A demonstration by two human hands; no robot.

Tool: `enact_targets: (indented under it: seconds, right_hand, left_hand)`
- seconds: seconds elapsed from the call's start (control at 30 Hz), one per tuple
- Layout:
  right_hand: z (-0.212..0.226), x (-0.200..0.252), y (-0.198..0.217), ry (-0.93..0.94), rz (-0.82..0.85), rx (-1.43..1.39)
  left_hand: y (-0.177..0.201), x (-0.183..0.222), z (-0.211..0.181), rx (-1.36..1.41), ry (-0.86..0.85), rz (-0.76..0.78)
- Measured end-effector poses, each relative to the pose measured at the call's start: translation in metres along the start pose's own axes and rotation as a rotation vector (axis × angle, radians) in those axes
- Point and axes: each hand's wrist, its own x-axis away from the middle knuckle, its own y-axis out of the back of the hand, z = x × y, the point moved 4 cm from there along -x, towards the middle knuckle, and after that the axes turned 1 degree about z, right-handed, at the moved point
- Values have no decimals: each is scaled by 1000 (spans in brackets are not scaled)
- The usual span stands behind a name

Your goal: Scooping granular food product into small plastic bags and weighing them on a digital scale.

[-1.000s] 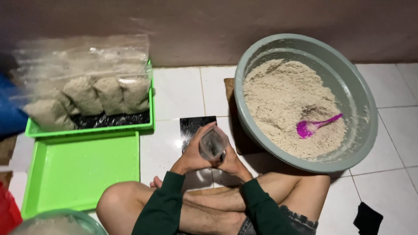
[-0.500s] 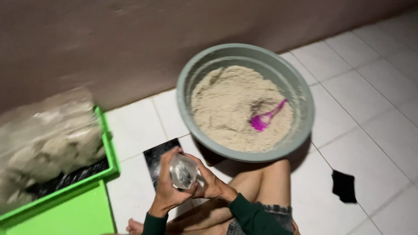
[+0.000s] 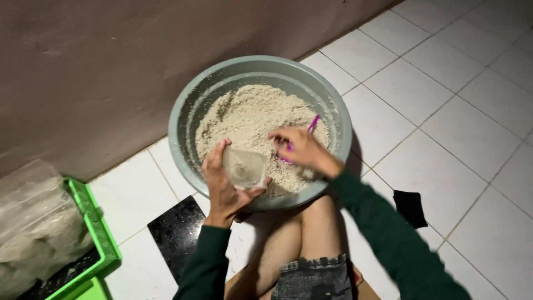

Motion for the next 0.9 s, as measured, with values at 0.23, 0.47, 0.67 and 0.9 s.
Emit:
enact_targets:
  seconds: [0.23, 0.47, 0.67, 0.9]
  right_hand:
    - [-94, -26, 23, -387, 184, 706]
    - [-207, -19, -17, -366, 543, 1161]
    - [-233, -9, -26, -224, 636, 1340]
    - [-162, -9, 18, -127, 401, 1284]
  left_hand:
    - [-25, 31, 23, -261, 86, 9]
    - [-26, 28, 23, -200, 196, 72]
    - [-24, 27, 25, -243, 306, 83]
    - [-24, 28, 32, -246, 370, 129]
